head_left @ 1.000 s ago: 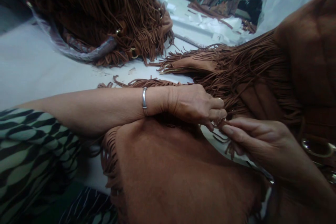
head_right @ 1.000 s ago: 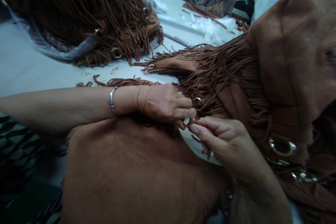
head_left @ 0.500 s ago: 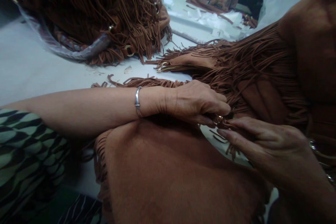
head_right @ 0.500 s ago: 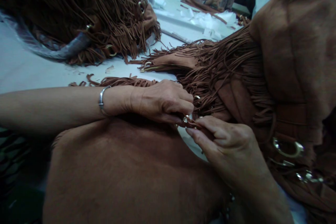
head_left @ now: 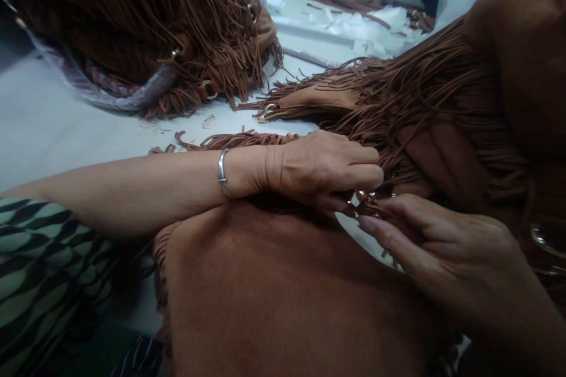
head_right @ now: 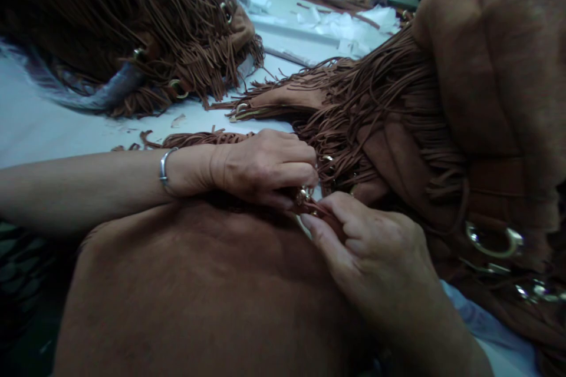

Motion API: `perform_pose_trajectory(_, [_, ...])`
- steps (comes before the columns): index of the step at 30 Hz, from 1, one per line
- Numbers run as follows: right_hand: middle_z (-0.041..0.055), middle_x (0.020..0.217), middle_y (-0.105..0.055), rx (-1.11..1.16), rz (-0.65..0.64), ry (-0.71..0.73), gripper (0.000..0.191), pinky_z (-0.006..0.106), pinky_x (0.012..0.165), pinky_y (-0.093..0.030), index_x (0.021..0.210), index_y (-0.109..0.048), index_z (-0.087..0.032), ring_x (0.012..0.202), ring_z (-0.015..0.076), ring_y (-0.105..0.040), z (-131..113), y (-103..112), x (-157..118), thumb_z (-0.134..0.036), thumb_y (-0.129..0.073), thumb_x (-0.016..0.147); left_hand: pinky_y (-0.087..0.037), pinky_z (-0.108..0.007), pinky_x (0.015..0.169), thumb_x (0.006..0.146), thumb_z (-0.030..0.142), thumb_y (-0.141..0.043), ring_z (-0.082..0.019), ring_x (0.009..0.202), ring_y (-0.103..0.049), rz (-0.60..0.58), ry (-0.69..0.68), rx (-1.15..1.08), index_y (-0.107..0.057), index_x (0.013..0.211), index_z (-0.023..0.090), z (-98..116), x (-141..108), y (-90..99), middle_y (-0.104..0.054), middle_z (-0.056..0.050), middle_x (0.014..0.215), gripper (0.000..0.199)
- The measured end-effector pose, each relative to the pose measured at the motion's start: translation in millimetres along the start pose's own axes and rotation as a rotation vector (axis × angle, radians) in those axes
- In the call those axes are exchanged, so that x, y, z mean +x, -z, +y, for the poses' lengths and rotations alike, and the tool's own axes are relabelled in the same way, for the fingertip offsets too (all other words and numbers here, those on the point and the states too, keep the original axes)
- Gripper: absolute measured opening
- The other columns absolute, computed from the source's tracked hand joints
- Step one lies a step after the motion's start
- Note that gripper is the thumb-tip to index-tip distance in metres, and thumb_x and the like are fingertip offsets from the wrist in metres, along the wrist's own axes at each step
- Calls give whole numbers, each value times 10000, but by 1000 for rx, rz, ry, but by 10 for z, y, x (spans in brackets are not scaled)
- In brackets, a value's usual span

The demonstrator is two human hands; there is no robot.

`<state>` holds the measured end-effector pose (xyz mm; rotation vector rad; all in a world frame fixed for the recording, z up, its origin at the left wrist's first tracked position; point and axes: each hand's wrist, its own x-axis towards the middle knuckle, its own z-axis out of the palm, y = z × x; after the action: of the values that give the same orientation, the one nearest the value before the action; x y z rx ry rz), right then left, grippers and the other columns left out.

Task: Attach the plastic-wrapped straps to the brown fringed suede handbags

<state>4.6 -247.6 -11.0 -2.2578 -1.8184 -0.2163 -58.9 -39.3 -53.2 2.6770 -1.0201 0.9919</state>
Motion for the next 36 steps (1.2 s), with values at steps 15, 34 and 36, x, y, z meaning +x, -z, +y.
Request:
perform_pose_trajectory(15, [-7, 546, -586, 41, 18, -208, 292, 270, 456, -367, 712, -619, -190, 466, 161, -583, -44, 11, 22, -373, -465, 879, -488, -309, 704, 969, 341, -334, -197, 837, -542, -14, 48, 249, -586, 1011, 89, 28, -7, -131, -612, -119, 951, 358])
perform_pose_trajectory(34, [-60, 590, -599, 188, 50, -225, 203, 241, 468, -351, 748, -622, -228, 490, 108, -580, -59, 5, -15, -348, -524, 881, -397, -343, 761, 969, 417, -348, -238, 891, -500, -185, 85, 161, -585, 923, 102, 67, 57, -51, -574, -133, 995, 397])
perform_pose_trajectory(36, [-65, 615, -614, 219, 41, -225, 170, 230, 471, -360, 765, -630, -232, 504, 95, -588, -55, 8, -26, -329, -545, 875, -387, -332, 753, 969, 393, -357, -233, 887, -503, -179, 73, 160, -587, 917, 101, 74, 66, -31, -577, -130, 991, 375])
